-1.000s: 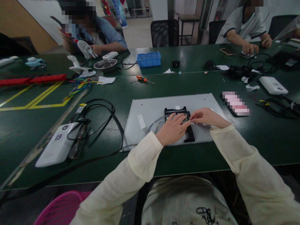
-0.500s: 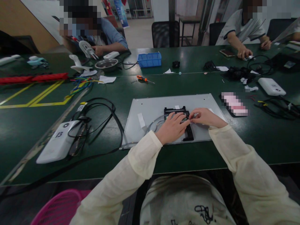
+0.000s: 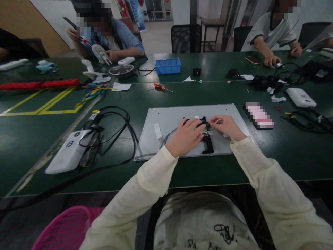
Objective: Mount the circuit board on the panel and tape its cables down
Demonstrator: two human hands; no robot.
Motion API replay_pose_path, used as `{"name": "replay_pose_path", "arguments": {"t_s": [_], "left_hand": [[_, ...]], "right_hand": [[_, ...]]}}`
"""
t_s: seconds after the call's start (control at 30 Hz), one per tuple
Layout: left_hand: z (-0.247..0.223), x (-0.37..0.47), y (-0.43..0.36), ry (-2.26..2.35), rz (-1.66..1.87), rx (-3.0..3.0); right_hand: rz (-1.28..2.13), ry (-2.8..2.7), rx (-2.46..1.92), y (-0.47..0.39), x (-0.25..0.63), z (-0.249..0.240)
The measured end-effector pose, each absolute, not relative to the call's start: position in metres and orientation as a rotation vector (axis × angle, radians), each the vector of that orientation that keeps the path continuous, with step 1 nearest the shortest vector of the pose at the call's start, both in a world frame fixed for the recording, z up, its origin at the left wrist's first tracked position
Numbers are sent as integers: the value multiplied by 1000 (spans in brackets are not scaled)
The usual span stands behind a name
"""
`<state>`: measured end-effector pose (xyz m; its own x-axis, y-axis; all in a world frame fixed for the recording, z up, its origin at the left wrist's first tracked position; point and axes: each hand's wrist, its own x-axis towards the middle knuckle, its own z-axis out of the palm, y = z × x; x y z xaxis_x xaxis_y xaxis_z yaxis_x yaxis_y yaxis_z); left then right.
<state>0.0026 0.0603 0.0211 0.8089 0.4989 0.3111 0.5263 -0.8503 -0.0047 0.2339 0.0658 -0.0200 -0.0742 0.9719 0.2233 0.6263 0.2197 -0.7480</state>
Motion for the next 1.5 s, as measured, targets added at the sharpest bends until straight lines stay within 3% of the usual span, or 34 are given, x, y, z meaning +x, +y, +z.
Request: {"name": "replay_pose_path", "arguments": {"t_s": [0.27,0.47,0.73,1.0,1.17,1.3,1.5], "left_hand": [[33,-79,101,-1465,-859,-2678],[2,-130,130,-1919,-811,-2706],[-8,-130,135,-1936,-841,-2747],[12,-120,114,-2065,-1533,-2525],[24,-103,82,-2080,-1662,-2362],[19,-94,68,-2077,-1595,-2309],[3,-86,56,-1884,-1153,-2418]], "right_hand": [[239,-1760,-1549,64,230,-22],[203,-1853,-1523,60,221,-20],[219,-1903,-1512,59,219,-22],[188,-1859,-1506,59,219,-20],[177,-1837,-1474,59,218,-17],[178,-1893,-1431,47,207,-4],[357,-2203,-1242,-3,149,8]]}}
